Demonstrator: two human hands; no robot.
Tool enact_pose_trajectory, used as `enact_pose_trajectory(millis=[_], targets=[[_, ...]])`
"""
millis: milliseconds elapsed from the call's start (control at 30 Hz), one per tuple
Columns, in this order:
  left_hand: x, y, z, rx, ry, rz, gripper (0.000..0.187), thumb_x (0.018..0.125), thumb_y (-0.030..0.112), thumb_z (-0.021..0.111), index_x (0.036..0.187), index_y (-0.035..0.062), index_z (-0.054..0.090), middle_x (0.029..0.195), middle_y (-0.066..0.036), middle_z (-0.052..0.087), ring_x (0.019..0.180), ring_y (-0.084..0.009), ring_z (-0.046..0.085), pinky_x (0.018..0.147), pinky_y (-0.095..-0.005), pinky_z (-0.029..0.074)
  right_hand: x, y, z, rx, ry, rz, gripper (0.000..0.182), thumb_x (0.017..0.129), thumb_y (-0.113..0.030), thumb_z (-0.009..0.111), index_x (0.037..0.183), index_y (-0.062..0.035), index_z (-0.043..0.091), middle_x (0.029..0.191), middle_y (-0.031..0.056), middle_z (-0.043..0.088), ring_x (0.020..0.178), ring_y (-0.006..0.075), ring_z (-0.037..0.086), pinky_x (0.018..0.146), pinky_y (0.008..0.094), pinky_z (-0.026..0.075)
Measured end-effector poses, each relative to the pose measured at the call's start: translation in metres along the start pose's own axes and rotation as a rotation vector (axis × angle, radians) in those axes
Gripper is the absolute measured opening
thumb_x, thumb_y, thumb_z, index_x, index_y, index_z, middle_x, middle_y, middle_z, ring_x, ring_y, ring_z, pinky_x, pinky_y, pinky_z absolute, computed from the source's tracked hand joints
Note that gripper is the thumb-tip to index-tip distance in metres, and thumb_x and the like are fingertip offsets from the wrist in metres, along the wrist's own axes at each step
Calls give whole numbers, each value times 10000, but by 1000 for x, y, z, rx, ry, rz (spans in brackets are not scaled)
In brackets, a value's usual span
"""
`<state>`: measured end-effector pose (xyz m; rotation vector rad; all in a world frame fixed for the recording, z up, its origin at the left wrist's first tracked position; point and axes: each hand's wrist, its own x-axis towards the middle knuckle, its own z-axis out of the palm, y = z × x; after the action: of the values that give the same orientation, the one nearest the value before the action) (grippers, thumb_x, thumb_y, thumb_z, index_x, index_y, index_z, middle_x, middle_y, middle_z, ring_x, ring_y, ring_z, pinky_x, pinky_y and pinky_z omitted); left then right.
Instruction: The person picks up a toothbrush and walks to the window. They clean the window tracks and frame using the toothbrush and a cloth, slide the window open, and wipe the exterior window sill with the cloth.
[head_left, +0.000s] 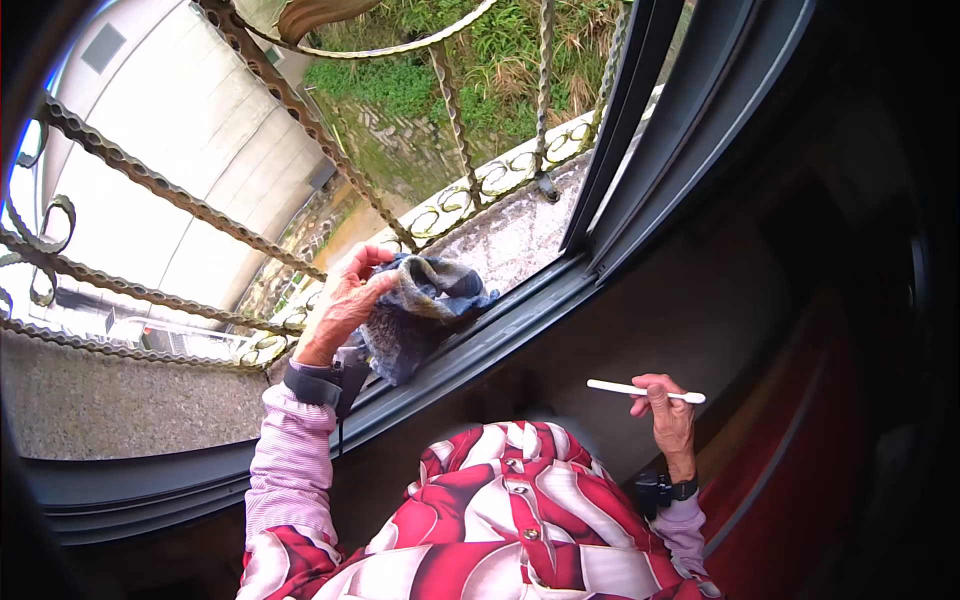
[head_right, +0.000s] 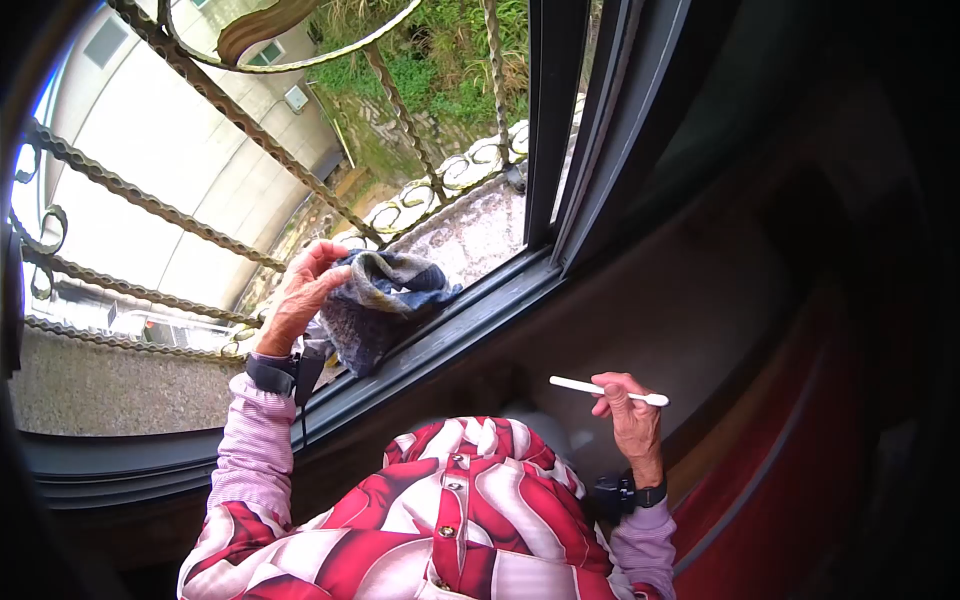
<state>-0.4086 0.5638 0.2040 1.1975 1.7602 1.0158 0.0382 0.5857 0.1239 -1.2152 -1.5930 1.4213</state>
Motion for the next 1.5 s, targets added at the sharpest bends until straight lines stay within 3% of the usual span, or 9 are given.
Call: enact_pose_trajectory(millis=[267,333,567,733,900,1033,1167,1300,1500], targets=[[-26,-19,-12,-206,11,-98,508,803,90,663,1277,38,488,1038,-52,596,934,-101,547,833,-243,457,-19,-4,14,-9,80,68,399,964,-375,531,1014,5,644,736,56,619,623,97,580,572,230,471],[-42,-8,-8,411,-24,-258,653,753,137,709,1337,32,437,1050,-91,586,947,-140,554,811,-297,479,-18,-6,19,-18,75,57,374,966,-354,536,1013,1,645,725,44,608,625,95,574,567,229,466],[-71,-58,-18,789,-100,-215,628,685,227,746,1225,-9,528,1034,-231,629,956,-373,595,834,-419,477,-11,-8,25,-126,-5,44,349,975,-321,527,993,6,648,750,54,611,624,101,580,575,233,468],[-67,-18,-22,-150,-53,-229,435,737,94,736,1142,-6,613,983,-13,670,859,-84,604,777,-258,482,-3,-16,26,-122,19,43,299,954,-282,572,961,1,667,722,48,608,601,101,580,551,239,463],[-58,4,-26,-840,-236,121,657,726,80,724,1319,-17,458,1240,-144,578,1174,-253,542,1023,-391,403,-3,-15,23,-140,27,69,284,948,-271,582,959,-2,671,756,58,624,602,109,589,551,242,464],[-29,-9,-19,-416,-200,-123,491,833,41,641,1305,1,509,1192,-102,618,1057,-184,595,943,-311,463,-8,-9,20,-159,39,53,281,943,-272,590,965,-4,672,773,68,635,599,118,593,550,246,464],[-22,34,-2,840,19,133,302,857,53,600,1144,-41,592,1142,-74,644,1006,-131,590,841,-268,471,-16,-10,16,-188,74,51,267,947,-254,583,963,-3,672,784,74,641,597,123,598,546,251,463],[-3,53,37,-278,-147,85,438,866,18,592,1282,-38,471,1096,-53,629,975,-87,574,859,-226,456,-17,-10,19,-157,83,76,255,949,-242,579,967,-4,672,792,76,642,594,125,600,542,254,465],[60,36,127,-413,-462,130,562,907,49,575,1398,-44,318,1209,-117,582,1070,-99,539,924,-253,438,-8,-17,24,-132,64,4,235,949,-218,581,987,-5,672,809,65,637,661,117,618,580,238,503]])
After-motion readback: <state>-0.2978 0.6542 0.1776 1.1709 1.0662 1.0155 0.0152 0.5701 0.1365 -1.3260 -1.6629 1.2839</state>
